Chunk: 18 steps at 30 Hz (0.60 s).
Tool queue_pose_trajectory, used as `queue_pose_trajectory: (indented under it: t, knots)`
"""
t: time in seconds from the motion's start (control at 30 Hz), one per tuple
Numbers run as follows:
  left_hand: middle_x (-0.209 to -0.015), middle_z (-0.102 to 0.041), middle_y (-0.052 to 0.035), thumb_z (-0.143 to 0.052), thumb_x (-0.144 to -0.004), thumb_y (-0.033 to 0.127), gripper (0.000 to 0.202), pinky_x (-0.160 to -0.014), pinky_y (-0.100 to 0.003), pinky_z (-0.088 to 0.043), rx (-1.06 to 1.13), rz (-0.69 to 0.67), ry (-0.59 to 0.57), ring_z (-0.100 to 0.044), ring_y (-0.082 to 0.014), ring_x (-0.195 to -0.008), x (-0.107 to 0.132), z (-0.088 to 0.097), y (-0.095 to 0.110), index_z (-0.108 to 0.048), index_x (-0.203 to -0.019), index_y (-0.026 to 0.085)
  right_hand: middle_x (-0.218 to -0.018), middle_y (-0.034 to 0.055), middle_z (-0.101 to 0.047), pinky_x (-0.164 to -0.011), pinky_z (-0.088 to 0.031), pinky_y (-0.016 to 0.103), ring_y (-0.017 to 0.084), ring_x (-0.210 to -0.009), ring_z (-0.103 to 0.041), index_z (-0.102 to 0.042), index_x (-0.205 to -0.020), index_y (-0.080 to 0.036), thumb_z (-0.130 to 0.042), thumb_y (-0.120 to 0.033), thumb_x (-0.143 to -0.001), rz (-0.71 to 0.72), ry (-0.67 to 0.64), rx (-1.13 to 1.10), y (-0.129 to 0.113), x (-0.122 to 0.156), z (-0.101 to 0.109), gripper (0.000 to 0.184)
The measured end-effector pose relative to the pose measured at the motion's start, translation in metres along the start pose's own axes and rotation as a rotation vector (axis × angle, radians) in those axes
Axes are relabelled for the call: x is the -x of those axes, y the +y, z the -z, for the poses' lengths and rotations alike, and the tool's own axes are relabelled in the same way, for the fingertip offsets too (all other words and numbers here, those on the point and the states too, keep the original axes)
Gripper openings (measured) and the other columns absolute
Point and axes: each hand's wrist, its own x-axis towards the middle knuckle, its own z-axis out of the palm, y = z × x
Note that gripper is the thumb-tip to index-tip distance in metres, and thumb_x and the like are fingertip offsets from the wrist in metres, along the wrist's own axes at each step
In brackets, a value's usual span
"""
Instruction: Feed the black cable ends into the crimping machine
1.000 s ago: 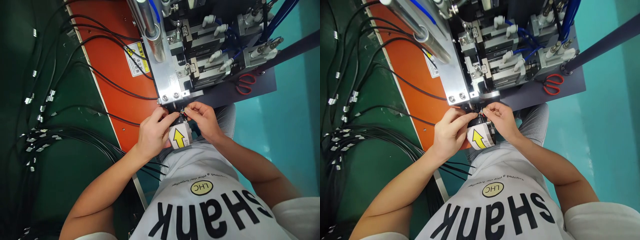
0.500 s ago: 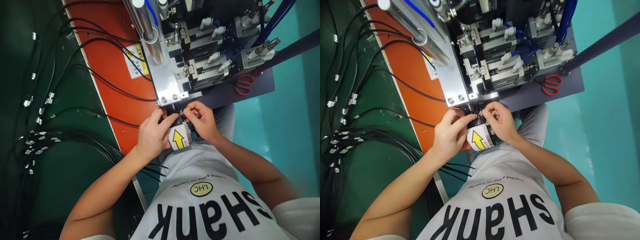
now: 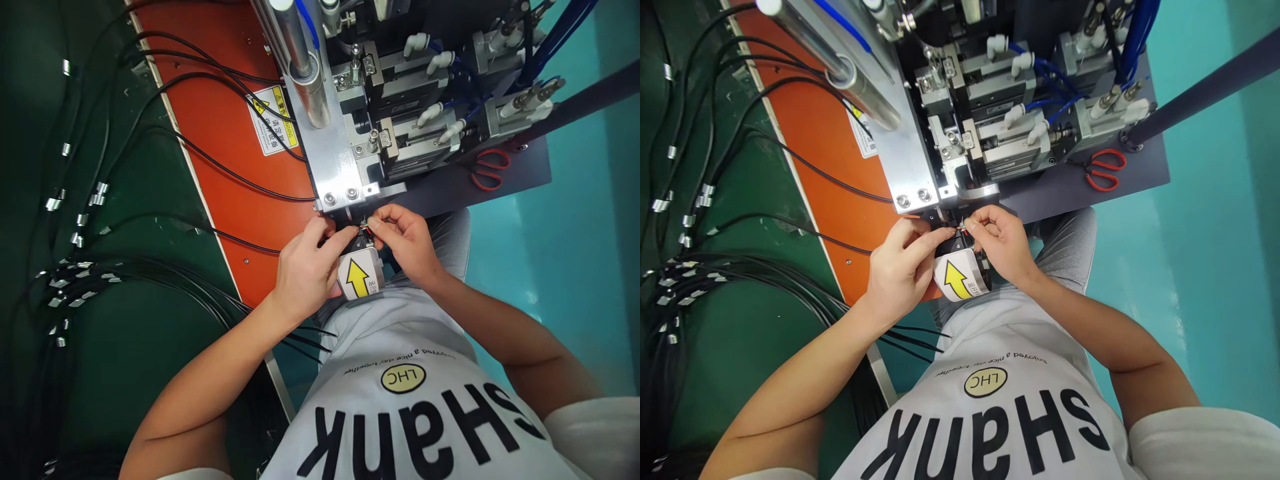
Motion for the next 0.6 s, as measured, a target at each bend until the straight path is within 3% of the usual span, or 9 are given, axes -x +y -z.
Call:
queue_pose_trajectory:
  t: [0.23,0.6]
  knots:
    - [-0.096,-0.058,-0.0083,-0.041,-0.097,0.020,0.033,-0.067,-0.025,-0.047,0.018,0.001,0.000,-0.060,-0.0187,-0.090,-0.0007,0.0002,0.0009,-0.065,-0.120,0.022,-0.062,-0.0039,-0.055,-0.054,-0.041,0.024,0.010,-0.055,-0.051,-0.061,-0.079,-0.019,-0.073,-0.040,-0.084,-0.027,0.019,-0.039,0.0000,0.0002,-0.0015,0.024]
    - [-0.099,-0.058,-0.0090,-0.039,-0.099,0.024,0.034,-0.065,-0.026,-0.045,-0.120,-0.022,-0.028,-0.059,-0.0183,-0.087,0.0004,-0.0002,0.0019,-0.064,-0.123,0.024,-0.066,-0.0034,-0.056,-0.052,-0.042,0.023,0.010,-0.054,-0.055,-0.058,-0.080,-0.020,-0.066,-0.036,-0.088,0.029,0.060,0.135,0.0029,-0.0001,-0.0017,0.019]
